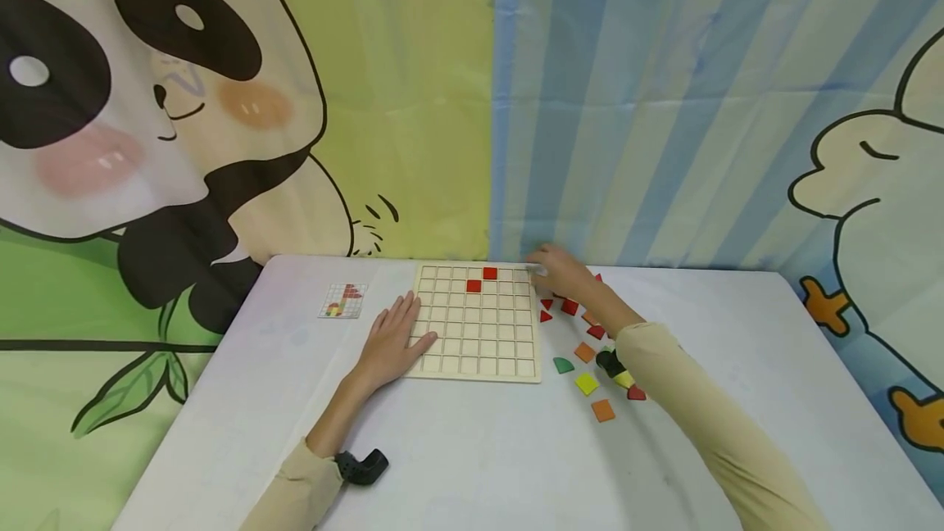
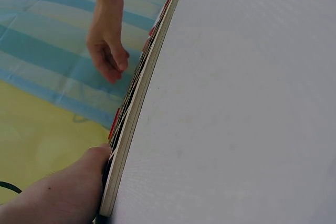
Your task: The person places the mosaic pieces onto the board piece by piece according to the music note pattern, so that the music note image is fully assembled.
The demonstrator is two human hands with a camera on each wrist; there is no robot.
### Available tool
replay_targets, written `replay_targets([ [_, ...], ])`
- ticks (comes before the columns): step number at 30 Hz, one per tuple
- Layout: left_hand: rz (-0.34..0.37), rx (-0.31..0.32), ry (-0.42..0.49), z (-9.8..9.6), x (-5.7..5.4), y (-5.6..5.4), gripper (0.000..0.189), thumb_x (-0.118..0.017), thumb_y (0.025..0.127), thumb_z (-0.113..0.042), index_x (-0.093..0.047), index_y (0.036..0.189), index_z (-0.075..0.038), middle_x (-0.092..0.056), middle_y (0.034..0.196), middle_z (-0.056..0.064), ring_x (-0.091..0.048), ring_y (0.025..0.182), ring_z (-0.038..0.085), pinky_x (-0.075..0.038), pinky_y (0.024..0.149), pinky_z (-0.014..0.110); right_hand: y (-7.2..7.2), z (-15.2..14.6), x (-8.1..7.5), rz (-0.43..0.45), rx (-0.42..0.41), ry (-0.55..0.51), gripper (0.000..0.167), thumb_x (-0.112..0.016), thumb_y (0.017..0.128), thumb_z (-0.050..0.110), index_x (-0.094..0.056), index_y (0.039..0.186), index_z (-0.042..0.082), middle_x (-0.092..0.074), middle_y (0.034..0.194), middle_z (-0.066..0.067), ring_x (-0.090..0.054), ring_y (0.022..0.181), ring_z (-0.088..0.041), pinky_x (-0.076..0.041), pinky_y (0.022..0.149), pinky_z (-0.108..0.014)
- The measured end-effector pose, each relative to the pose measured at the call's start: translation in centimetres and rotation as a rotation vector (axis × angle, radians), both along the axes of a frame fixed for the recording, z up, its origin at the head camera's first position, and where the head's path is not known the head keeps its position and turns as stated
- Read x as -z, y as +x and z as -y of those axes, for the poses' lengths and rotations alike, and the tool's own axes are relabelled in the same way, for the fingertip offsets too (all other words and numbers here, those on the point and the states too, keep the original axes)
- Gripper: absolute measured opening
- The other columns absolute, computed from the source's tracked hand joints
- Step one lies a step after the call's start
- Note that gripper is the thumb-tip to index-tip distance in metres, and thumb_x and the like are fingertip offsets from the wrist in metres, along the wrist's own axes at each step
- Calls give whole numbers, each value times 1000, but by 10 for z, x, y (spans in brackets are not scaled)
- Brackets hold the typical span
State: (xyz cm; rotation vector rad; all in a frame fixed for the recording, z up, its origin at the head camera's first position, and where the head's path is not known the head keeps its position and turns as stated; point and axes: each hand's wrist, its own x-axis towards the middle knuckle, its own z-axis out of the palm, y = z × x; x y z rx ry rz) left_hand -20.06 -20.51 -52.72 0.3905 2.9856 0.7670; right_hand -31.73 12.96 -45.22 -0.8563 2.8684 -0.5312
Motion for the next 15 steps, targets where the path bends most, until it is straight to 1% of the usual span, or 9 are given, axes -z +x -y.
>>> replay_targets([
  [10,-7,2,11,0,1,0,84,-53,104,-49,-21,163,1,-14,173,18,-11,161,38,-8,129,59,2,-2,-1,19,29,1,35,-68,100,11,-66,132,-3,-63,126,-23,-59,116,-38,-53,101,-50],
  [15,-9,3,9,1,0,1,84,-53,105,-49,-21,163,1,-14,173,18,-11,161,38,-8,129,60,1,0,0,21,34,8,36,-68,100,11,-66,133,-3,-63,129,-23,-59,119,-39,-52,104,-51],
])
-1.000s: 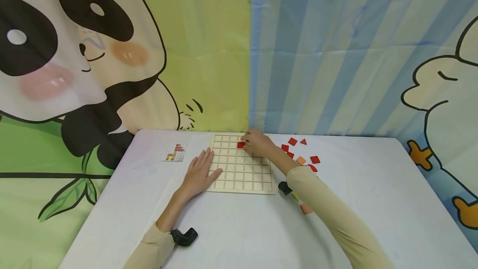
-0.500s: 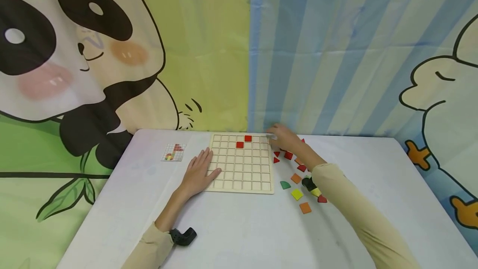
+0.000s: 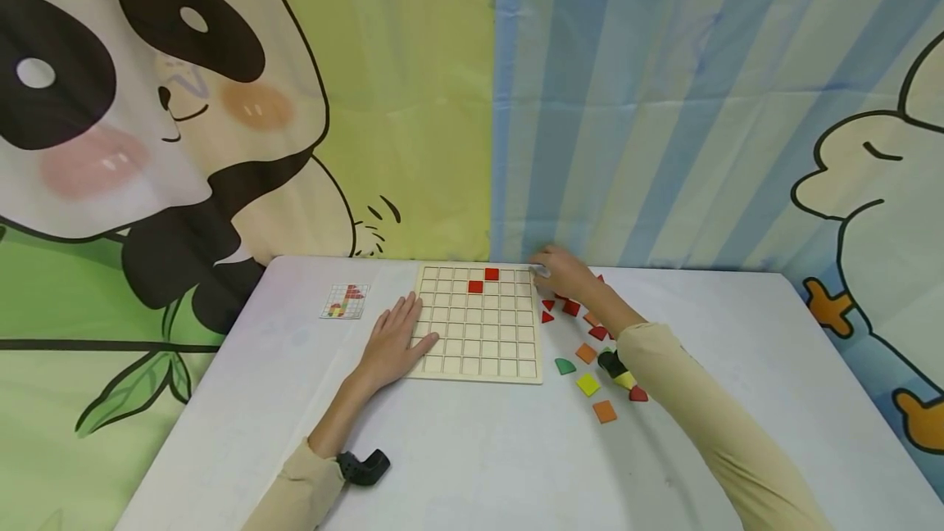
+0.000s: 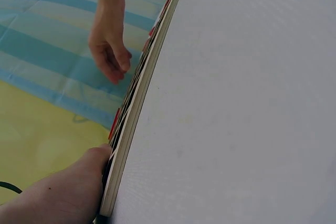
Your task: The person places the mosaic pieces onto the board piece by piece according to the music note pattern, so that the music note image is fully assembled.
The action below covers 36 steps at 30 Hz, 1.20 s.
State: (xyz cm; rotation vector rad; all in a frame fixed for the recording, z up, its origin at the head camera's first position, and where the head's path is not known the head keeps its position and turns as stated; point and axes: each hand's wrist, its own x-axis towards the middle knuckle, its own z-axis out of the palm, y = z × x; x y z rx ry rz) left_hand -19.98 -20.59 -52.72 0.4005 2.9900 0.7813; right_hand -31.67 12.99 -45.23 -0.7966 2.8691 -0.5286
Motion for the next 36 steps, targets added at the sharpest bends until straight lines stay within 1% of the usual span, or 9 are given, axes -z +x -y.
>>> replay_targets([
  [4,-7,-1,10,-1,-1,1,83,-54,104,-48,-22,163,1,-15,172,18,-12,161,38,-9,128,60,0,1,3,-14,-13,-15,36,-69,99,12,-67,131,-3,-64,128,-23,-60,117,-39,-53,103,-51],
  [9,2,-1,9,-1,-1,1,84,-54,104,-48,-21,163,2,-14,172,19,-11,161,38,-8,129,60,-1,5,7,-67,-69,-36,33,-70,98,10,-68,127,-5,-66,123,-24,-63,111,-40,-55,97,-51],
  [11,3,-2,10,-1,-1,1,84,-54,105,-48,-21,163,2,-14,172,19,-11,161,38,-8,129,60,0,8,7,-56,-69,-30,33,-69,99,11,-68,128,-5,-65,124,-24,-64,111,-39,-55,96,-51],
  [13,2,-4,12,-1,-1,1,84,-54,105,-48,-21,163,3,-14,172,19,-11,161,39,-8,129,60,0,14,6,-25,-54,-14,34,-66,101,12,-66,131,-3,-64,128,-23,-63,115,-39,-55,97,-50],
  [17,-5,-9,12,0,-1,2,84,-54,104,-48,-22,163,2,-15,172,19,-12,161,39,-9,128,60,0,26,5,41,-25,10,38,-62,104,17,-63,139,1,-59,141,-23,-57,129,-39,-51,106,-51],
  [20,-7,-7,14,0,-1,2,83,-54,104,-48,-22,163,2,-15,172,19,-12,161,39,-9,128,60,0,33,5,50,-35,-1,40,-62,104,17,-61,141,1,-57,146,-23,-54,135,-40,-49,109,-52],
  [21,-9,-6,17,-1,-1,2,83,-54,104,-48,-22,163,2,-15,172,19,-12,161,39,-9,128,60,0,34,5,52,-38,-9,41,-62,104,17,-61,142,1,-56,146,-23,-54,136,-40,-49,109,-52],
  [30,3,-7,6,-2,-2,2,83,-54,104,-48,-22,163,1,-14,173,18,-11,161,37,-8,129,59,0,40,5,36,-62,-60,39,-63,103,13,-62,139,-2,-60,140,-22,-60,126,-39,-53,104,-50],
  [36,3,-11,10,-2,-2,2,83,-54,105,-48,-22,163,1,-14,173,18,-11,161,38,-8,129,59,-5,47,15,47,-52,-77,36,-63,103,14,-65,138,2,-61,142,-21,-57,132,-39,-51,107,-50],
])
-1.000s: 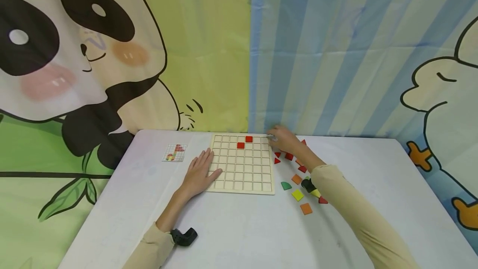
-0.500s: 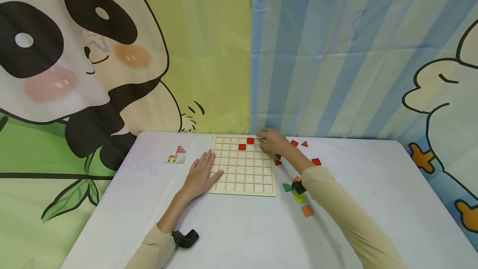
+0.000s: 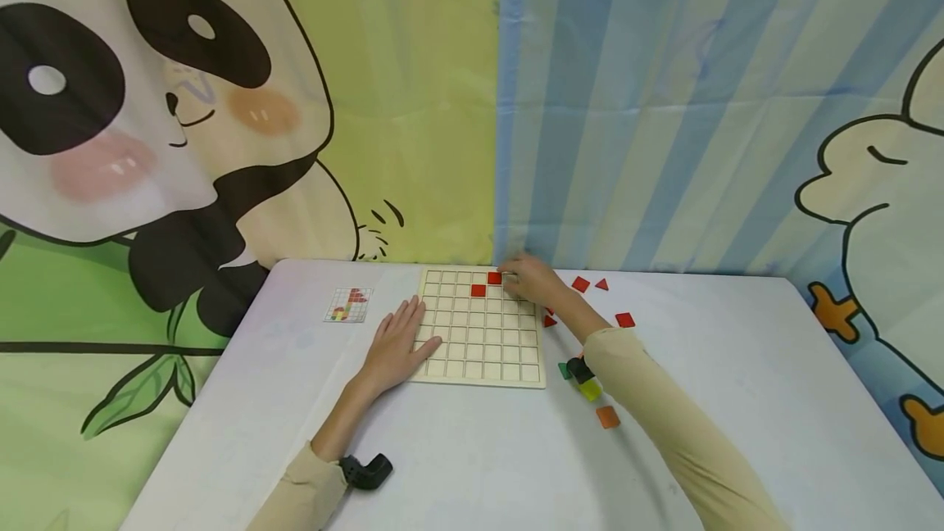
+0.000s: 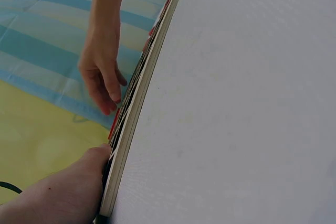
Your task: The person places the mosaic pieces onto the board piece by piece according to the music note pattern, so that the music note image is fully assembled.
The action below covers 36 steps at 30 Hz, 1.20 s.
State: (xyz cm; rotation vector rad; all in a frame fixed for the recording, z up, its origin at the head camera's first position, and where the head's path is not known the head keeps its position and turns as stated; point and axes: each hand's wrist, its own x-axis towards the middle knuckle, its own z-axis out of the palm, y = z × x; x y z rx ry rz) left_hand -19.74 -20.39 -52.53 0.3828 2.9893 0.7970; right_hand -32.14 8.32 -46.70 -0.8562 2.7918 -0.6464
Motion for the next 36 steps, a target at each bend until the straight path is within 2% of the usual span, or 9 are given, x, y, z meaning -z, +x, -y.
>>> replay_targets([
  [5,2,-2,-2,0,0,0,83,-53,105,-49,-22,163,1,-14,173,18,-11,161,38,-8,129,59,-4,10,7,-40,-20,18,32,-65,103,14,-70,131,1,-68,133,-19,-61,126,-36,-52,106,-47],
  [8,1,-2,0,0,0,0,83,-54,104,-49,-22,163,1,-15,172,18,-11,161,38,-8,129,59,-4,17,6,-105,-38,88,24,-65,102,13,-74,122,1,-73,119,-16,-67,112,-32,-56,97,-42],
  [11,6,0,-4,1,-1,0,83,-53,105,-49,-21,163,1,-14,173,18,-10,161,37,-7,129,59,-3,23,2,-133,-39,134,18,-64,103,12,-75,114,2,-73,110,-13,-68,102,-29,-57,91,-39],
  [16,26,2,-18,3,-2,-1,83,-52,105,-51,-19,164,-2,-12,173,16,-8,162,35,-7,129,58,-4,24,1,-123,-58,135,15,-63,104,11,-74,109,3,-71,105,-12,-67,95,-26,-55,83,-36],
  [21,33,3,-19,2,1,-1,83,-51,105,-51,-19,164,-3,-12,173,15,-8,162,34,-6,130,57,-8,20,2,-102,-77,111,13,-60,104,8,-70,98,2,-69,95,-11,-59,82,-23,-48,73,-33],
  [25,30,5,-24,1,1,0,83,-51,105,-51,-19,164,-2,-12,173,16,-9,162,36,-7,130,57,-10,17,3,-154,-106,121,13,-61,103,6,-72,100,2,-71,98,-12,-64,89,-26,-53,78,-34],
  [29,19,2,-22,0,0,1,83,-53,105,-49,-21,164,-1,-13,173,17,-10,161,37,-7,129,58,-10,16,4,-175,-147,143,13,-64,103,13,-74,104,5,-71,103,-11,-66,96,-27,-56,83,-36],
  [31,15,4,-19,0,-1,1,83,-54,105,-49,-21,164,0,-14,173,17,-11,161,37,-8,129,58,-10,16,3,-182,-162,141,12,-65,103,14,-74,103,6,-70,101,-10,-65,95,-27,-56,82,-36],
  [36,13,8,-23,-1,0,0,83,-53,105,-49,-21,164,0,-14,173,17,-11,161,37,-8,129,58,-10,17,2,-282,-219,179,10,-65,101,10,-69,93,4,-67,89,-9,-63,83,-25,-53,75,-33],
])
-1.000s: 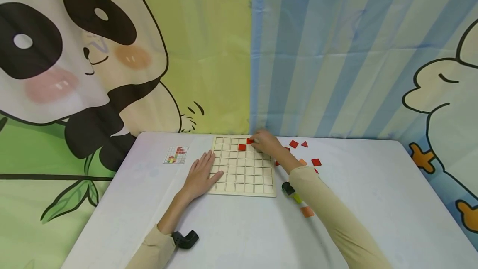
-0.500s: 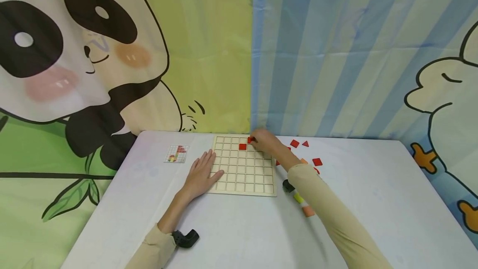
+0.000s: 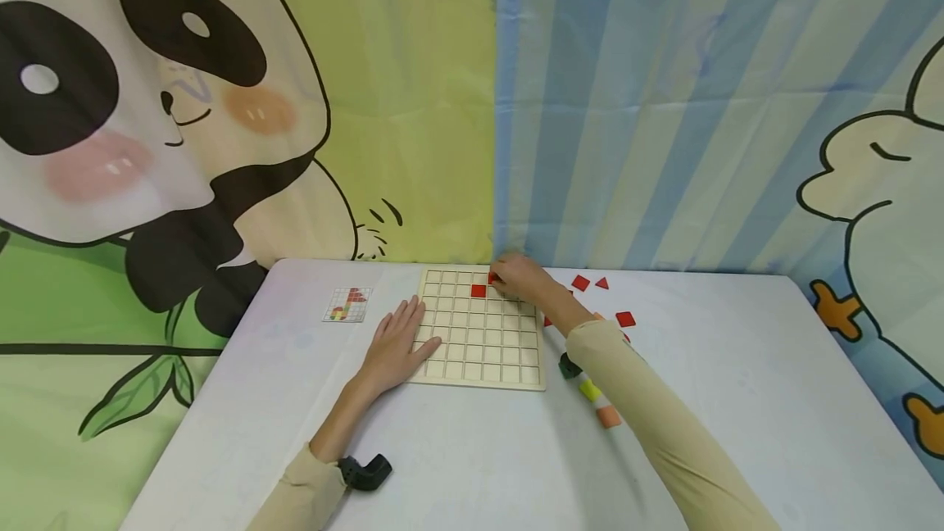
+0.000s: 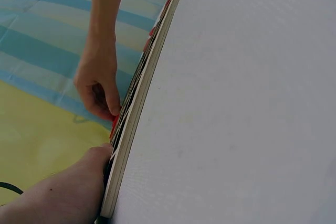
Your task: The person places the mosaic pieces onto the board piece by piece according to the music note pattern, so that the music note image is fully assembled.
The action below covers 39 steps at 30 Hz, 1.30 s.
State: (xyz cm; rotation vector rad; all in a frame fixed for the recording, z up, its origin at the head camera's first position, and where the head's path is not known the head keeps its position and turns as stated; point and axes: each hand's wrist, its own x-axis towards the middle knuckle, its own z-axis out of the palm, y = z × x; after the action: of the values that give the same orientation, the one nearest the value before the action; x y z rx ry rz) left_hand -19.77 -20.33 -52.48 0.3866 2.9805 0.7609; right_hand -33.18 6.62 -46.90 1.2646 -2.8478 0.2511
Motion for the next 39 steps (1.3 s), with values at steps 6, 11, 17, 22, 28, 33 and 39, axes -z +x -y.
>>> replay_targets([
  [6,-18,-4,7,2,0,-1,82,-54,105,-48,-23,163,2,-16,172,19,-13,161,38,-9,129,59,-7,3,-4,26,-24,72,20,-61,102,9,-58,83,7,-59,80,-6,-47,71,-17,-39,68,-27],
  [11,-15,-9,8,3,1,-1,83,-54,105,-48,-22,163,1,-15,172,19,-12,161,38,-9,129,59,-13,3,-4,23,-54,98,24,-63,102,11,-55,79,9,-58,77,-4,-42,71,-16,-35,67,-26],
  [17,-18,-8,14,2,1,1,83,-55,104,-48,-23,163,1,-16,172,19,-13,161,39,-9,129,60,-11,2,1,-32,-93,119,17,-59,100,9,-54,83,9,-56,78,-4,-47,76,-20,-39,69,-28],
  [22,-22,-1,24,1,2,1,83,-54,104,-48,-23,163,1,-15,172,19,-12,161,39,-9,128,61,-8,1,3,-28,-63,64,10,-57,95,5,-57,85,7,-56,81,-6,-47,78,-21,-39,71,-30],
  [28,-13,-12,19,2,0,3,83,-55,104,-47,-23,163,0,-15,173,17,-12,161,38,-9,129,60,-10,12,7,-41,-77,-63,6,-63,93,7,-69,91,4,-64,84,-7,-52,74,-20,-45,72,-31],
  [33,-10,0,3,1,2,2,83,-54,105,-49,-22,163,0,-14,173,17,-12,161,38,-9,129,59,-10,24,10,34,-40,-83,15,-62,98,6,-74,91,2,-70,97,-13,-63,88,-26,-53,84,-35],
  [39,-10,-12,-11,1,-1,1,83,-54,104,-49,-22,163,-1,-14,173,16,-12,161,36,-8,130,57,-3,24,4,124,-27,-156,15,-64,100,1,-78,101,-5,-71,106,-21,-67,100,-36,-58,90,-42],
])
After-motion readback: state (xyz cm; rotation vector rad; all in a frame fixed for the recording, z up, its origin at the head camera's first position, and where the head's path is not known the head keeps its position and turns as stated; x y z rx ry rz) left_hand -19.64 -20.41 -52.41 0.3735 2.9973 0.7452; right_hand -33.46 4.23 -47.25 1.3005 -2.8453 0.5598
